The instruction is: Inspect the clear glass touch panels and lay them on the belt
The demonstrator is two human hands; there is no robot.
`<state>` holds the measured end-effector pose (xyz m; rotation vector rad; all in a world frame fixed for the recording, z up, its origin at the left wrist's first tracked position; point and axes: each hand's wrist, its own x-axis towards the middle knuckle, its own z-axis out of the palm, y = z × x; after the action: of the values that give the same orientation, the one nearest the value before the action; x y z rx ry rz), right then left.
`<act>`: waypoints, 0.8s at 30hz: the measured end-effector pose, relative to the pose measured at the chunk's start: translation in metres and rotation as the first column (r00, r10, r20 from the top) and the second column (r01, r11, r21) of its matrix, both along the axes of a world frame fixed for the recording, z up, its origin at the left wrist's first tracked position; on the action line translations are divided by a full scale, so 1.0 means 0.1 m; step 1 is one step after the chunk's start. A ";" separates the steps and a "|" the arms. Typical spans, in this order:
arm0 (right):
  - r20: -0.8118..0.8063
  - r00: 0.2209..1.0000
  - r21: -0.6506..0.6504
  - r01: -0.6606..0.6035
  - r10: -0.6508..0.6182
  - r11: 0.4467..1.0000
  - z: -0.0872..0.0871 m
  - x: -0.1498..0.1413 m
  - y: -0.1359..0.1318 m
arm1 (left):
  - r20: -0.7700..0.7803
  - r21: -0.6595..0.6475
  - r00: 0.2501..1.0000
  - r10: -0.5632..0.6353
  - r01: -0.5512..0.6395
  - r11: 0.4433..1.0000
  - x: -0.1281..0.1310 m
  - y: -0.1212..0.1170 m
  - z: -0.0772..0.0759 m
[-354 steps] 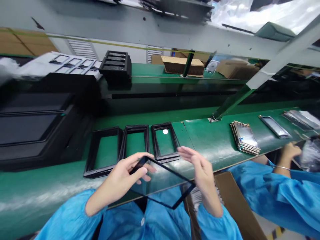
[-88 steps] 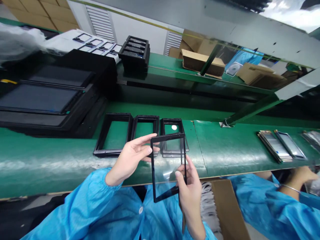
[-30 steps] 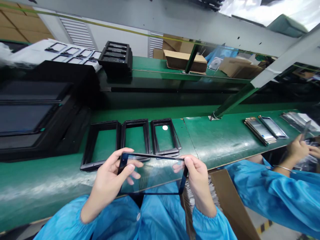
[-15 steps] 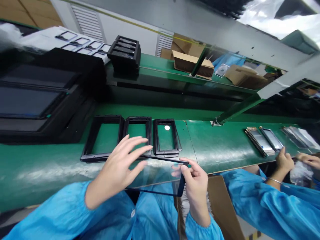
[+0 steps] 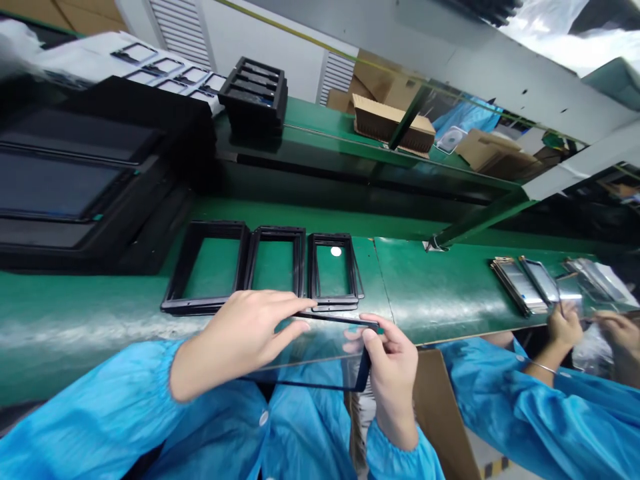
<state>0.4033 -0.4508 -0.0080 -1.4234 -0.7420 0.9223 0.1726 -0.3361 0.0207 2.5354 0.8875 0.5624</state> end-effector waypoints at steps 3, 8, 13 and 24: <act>-0.017 1.000 -0.004 0.018 -0.018 1.000 -0.01 0.01 0.01 | -0.043 -0.022 0.999 -0.013 0.012 1.000 -0.06 0.06 0.09; -0.054 0.997 -0.011 0.051 -0.052 0.999 -0.04 0.00 0.02 | 0.056 -0.011 0.996 -0.062 0.063 0.998 -0.11 0.07 0.12; -0.036 0.996 -0.004 0.076 -0.076 0.997 -0.04 0.01 -0.01 | 0.059 0.011 0.997 -0.055 0.054 0.998 -0.13 0.01 0.08; -0.167 0.945 0.025 -0.281 0.281 0.959 -0.09 0.00 0.19 | 0.260 -0.732 0.955 0.140 0.101 0.674 0.17 -0.10 -0.09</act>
<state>0.4035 -0.4320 -0.0169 -1.2388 -0.8296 1.2474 0.1891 -0.3460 0.0116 1.6413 0.8099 0.4433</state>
